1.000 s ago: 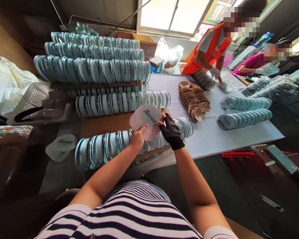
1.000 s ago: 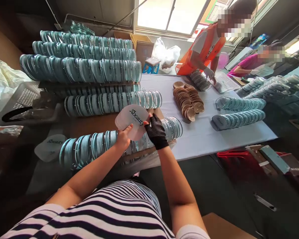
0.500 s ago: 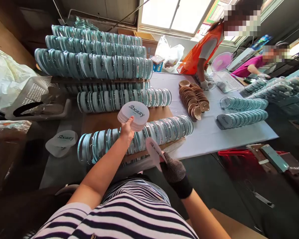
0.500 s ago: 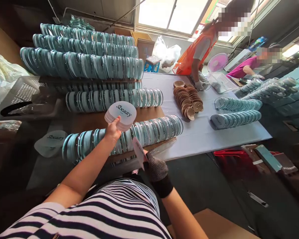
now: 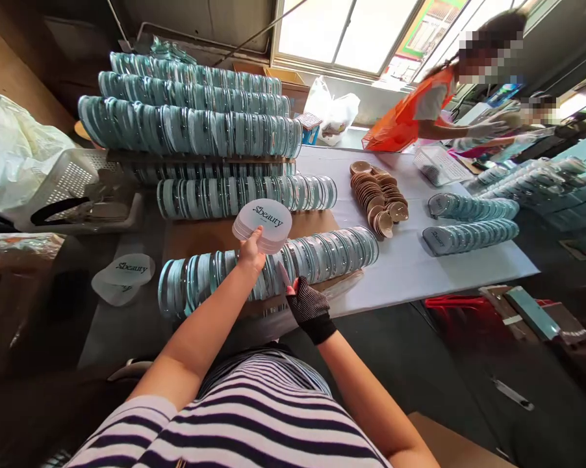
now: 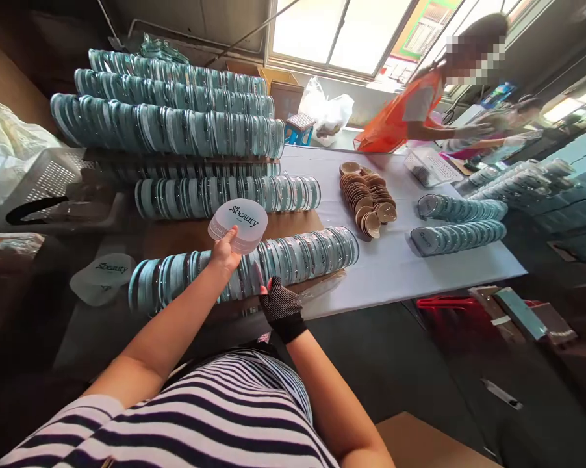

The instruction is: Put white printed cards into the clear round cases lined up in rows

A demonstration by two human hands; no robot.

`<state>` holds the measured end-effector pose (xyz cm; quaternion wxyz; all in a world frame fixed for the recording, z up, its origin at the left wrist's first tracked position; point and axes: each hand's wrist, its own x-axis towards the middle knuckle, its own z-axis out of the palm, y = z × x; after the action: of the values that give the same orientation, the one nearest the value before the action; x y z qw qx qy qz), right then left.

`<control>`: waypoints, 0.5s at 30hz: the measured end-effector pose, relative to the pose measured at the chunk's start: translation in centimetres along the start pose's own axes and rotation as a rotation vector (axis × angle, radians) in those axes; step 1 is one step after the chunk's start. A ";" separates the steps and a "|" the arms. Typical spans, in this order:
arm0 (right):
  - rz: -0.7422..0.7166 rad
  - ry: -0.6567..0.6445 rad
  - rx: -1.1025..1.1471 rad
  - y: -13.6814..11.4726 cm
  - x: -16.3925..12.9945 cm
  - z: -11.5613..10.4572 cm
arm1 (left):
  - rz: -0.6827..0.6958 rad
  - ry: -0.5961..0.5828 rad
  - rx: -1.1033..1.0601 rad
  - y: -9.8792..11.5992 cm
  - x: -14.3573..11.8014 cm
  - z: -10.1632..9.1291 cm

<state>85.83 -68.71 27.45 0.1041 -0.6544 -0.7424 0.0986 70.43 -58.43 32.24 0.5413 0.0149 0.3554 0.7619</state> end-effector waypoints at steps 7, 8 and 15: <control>0.001 -0.008 0.005 -0.5 1.5 1.1 | -0.053 0.012 -0.024 -0.1 0.5 0.0; -0.004 -0.023 -0.015 -0.7 2.0 1.4 | -0.052 0.011 -0.025 -0.1 0.5 0.0; -0.175 -0.010 -0.009 0.0 2.5 2.0 | -0.038 -0.033 -0.014 -0.3 -0.1 -0.6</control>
<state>84.95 -66.23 25.59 0.1057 -0.5872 -0.7976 0.0889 70.46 -58.79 31.70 0.5616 0.0167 0.3414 0.7535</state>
